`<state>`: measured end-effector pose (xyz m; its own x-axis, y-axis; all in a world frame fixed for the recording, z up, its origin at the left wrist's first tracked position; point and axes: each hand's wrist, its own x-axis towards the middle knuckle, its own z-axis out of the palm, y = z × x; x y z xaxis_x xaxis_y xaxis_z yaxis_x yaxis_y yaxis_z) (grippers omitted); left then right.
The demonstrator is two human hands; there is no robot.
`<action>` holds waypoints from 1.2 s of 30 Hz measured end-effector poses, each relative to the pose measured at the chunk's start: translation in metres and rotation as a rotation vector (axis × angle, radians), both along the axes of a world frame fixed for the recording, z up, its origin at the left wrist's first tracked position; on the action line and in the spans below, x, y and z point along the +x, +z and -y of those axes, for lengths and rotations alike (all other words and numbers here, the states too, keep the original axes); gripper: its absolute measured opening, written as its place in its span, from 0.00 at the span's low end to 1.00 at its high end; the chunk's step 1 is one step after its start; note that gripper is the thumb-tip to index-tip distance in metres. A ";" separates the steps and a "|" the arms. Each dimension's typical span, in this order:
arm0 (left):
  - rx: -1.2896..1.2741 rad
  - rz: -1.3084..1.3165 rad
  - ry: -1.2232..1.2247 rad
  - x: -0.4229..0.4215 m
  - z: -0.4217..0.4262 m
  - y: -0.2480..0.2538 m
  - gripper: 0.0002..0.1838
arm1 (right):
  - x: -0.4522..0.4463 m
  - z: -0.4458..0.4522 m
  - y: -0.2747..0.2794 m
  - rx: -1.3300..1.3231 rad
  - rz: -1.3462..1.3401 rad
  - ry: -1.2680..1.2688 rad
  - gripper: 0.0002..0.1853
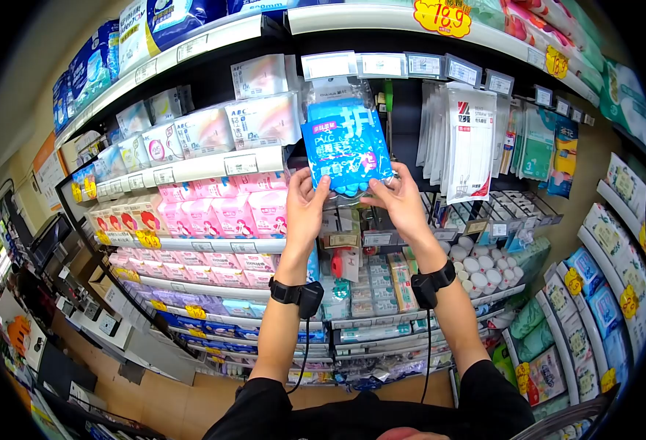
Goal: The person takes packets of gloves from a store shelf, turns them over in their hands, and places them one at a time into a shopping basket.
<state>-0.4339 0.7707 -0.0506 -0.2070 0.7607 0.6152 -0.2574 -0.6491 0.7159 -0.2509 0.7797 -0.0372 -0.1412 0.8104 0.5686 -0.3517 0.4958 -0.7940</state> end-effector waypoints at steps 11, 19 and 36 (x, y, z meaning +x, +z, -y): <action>0.095 -0.057 -0.092 0.000 0.038 0.018 0.23 | 0.003 0.046 0.018 0.124 0.025 -0.031 0.20; 0.145 -0.041 -0.135 0.002 0.066 0.024 0.23 | 0.003 0.082 0.025 0.156 0.010 -0.052 0.18; 0.053 -0.142 -0.251 0.009 0.132 -0.010 0.33 | 0.029 0.149 -0.032 0.082 -0.009 -0.045 0.20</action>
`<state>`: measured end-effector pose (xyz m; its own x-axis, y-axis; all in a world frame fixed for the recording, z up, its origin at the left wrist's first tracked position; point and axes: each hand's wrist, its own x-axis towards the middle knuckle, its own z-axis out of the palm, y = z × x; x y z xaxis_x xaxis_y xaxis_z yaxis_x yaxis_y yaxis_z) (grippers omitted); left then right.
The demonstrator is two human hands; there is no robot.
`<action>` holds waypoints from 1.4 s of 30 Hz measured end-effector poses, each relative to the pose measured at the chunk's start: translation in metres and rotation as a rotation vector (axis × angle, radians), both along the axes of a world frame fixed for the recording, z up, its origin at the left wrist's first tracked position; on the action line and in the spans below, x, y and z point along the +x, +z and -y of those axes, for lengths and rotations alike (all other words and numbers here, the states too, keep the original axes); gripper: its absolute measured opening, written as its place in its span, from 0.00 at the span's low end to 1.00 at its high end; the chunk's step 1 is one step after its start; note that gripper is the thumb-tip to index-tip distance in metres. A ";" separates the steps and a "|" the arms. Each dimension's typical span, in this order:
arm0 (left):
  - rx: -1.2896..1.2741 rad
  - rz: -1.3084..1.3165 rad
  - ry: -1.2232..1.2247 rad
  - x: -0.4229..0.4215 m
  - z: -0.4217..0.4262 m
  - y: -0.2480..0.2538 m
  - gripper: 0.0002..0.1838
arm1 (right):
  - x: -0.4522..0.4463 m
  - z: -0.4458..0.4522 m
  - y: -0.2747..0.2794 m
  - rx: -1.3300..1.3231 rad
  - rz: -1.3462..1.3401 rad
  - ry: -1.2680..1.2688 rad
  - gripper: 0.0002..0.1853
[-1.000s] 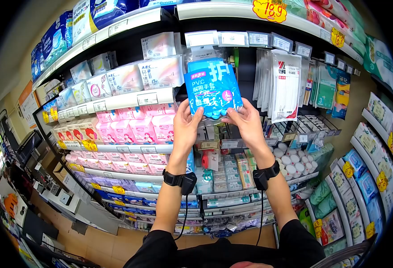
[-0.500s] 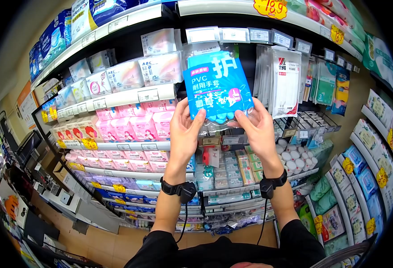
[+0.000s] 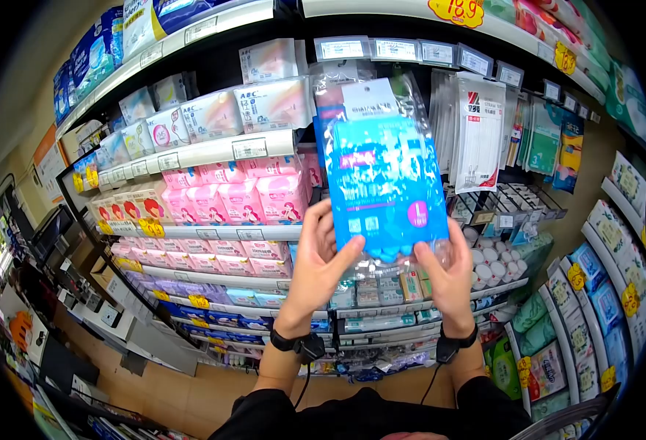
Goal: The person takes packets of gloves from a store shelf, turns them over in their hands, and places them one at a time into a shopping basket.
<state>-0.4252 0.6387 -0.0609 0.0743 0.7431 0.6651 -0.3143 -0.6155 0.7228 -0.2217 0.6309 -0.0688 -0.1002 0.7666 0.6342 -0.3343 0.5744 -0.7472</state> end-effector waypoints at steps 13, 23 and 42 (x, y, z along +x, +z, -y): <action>-0.275 0.020 -0.040 0.047 0.056 -0.114 0.32 | 0.057 0.056 -0.125 -0.206 0.088 -0.009 0.24; -0.436 0.065 -0.035 0.092 0.091 -0.150 0.30 | 0.101 0.092 -0.153 -0.375 0.004 0.170 0.32; -0.275 -0.432 0.278 0.197 0.171 -0.157 0.26 | 0.183 0.180 -0.168 -0.389 0.248 0.048 0.31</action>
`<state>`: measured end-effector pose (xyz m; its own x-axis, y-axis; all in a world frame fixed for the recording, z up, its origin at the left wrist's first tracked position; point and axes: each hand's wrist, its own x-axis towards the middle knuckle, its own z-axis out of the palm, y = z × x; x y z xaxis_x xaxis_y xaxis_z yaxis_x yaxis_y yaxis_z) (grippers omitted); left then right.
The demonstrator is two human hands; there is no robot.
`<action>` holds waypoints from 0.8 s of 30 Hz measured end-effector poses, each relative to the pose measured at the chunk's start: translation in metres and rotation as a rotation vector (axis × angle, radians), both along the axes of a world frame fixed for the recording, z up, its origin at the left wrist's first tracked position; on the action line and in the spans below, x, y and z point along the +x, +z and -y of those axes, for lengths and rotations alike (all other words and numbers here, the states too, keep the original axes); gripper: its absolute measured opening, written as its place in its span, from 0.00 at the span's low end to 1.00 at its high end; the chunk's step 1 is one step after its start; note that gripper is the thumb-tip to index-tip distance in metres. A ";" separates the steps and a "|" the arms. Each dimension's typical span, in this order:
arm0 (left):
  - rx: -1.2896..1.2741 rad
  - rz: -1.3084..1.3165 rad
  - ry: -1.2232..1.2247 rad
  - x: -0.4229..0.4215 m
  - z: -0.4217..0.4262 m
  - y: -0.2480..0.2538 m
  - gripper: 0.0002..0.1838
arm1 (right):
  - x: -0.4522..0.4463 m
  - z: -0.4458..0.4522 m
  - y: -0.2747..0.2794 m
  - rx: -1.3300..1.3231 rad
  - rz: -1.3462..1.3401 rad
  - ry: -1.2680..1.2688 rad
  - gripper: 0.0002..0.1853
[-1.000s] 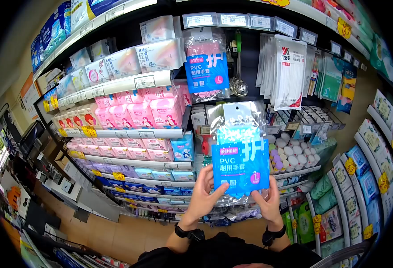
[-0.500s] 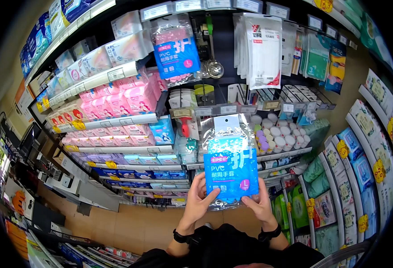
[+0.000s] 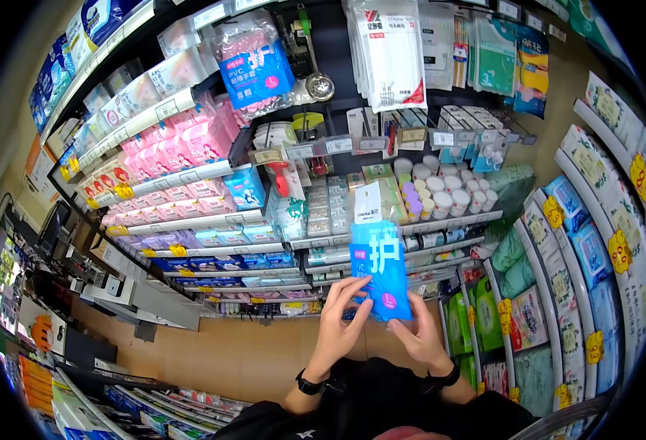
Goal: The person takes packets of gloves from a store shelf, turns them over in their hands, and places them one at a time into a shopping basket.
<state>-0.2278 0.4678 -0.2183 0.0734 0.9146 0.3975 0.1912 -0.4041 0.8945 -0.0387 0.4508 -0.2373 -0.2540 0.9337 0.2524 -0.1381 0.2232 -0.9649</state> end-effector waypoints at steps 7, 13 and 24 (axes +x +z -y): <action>-0.157 0.314 -0.249 0.010 0.006 -0.034 0.35 | -0.003 0.009 0.019 0.472 0.547 -0.119 0.37; -0.328 0.492 -0.179 0.007 0.004 -0.037 0.22 | -0.005 0.019 0.016 0.495 0.627 -0.102 0.44; -0.474 0.825 -0.242 -0.021 0.021 -0.057 0.26 | 0.023 -0.001 -0.027 -0.227 -0.243 -0.051 0.20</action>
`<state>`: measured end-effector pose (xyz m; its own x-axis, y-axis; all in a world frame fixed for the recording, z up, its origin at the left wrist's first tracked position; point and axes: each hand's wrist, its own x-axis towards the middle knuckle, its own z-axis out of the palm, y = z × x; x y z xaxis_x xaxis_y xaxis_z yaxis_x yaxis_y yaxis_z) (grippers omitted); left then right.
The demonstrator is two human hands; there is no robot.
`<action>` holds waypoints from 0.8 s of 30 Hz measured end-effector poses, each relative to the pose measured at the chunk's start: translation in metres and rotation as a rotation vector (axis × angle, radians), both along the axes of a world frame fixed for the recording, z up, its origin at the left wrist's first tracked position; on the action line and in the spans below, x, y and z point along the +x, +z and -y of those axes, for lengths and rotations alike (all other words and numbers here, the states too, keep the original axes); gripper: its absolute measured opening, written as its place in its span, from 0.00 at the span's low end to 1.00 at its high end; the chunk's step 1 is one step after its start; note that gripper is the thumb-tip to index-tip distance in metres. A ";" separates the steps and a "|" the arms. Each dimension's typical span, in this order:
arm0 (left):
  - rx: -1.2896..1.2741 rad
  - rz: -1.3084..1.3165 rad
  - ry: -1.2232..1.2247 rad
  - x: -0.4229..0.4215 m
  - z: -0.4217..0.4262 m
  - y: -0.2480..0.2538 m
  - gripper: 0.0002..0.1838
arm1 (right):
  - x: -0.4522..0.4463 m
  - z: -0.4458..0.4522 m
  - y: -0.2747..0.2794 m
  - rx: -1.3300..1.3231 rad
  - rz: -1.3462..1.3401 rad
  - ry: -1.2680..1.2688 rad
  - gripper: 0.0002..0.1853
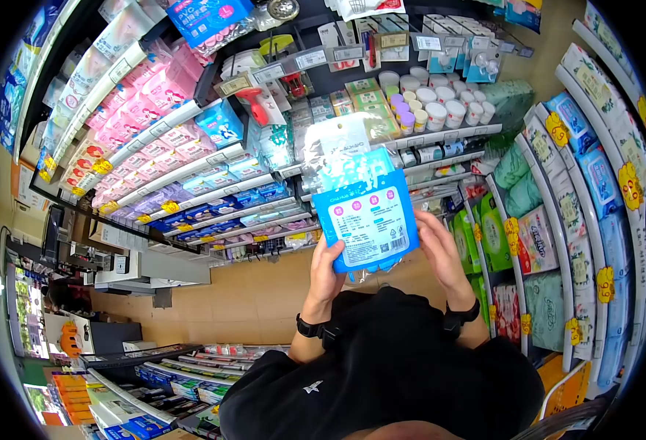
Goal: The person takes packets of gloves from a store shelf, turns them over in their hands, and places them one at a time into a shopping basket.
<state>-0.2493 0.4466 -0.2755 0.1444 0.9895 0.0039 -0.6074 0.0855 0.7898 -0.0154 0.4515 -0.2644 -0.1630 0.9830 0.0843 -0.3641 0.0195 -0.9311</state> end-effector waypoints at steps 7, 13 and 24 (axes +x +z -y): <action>0.056 -0.307 -0.003 0.002 0.000 -0.005 0.19 | -0.007 0.009 0.007 0.072 0.056 -0.047 0.17; 0.123 -0.300 0.138 0.013 0.001 0.014 0.20 | -0.004 0.008 -0.002 0.091 0.072 -0.038 0.17; 0.103 -0.336 0.159 0.016 -0.005 0.021 0.19 | -0.002 0.004 0.002 0.077 0.046 -0.023 0.17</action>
<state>-0.2337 0.4521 -0.2549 -0.0010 0.9965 0.0834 -0.3124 -0.0795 0.9466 -0.0178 0.4478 -0.2620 -0.1461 0.9773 0.1532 -0.3198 0.0999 -0.9422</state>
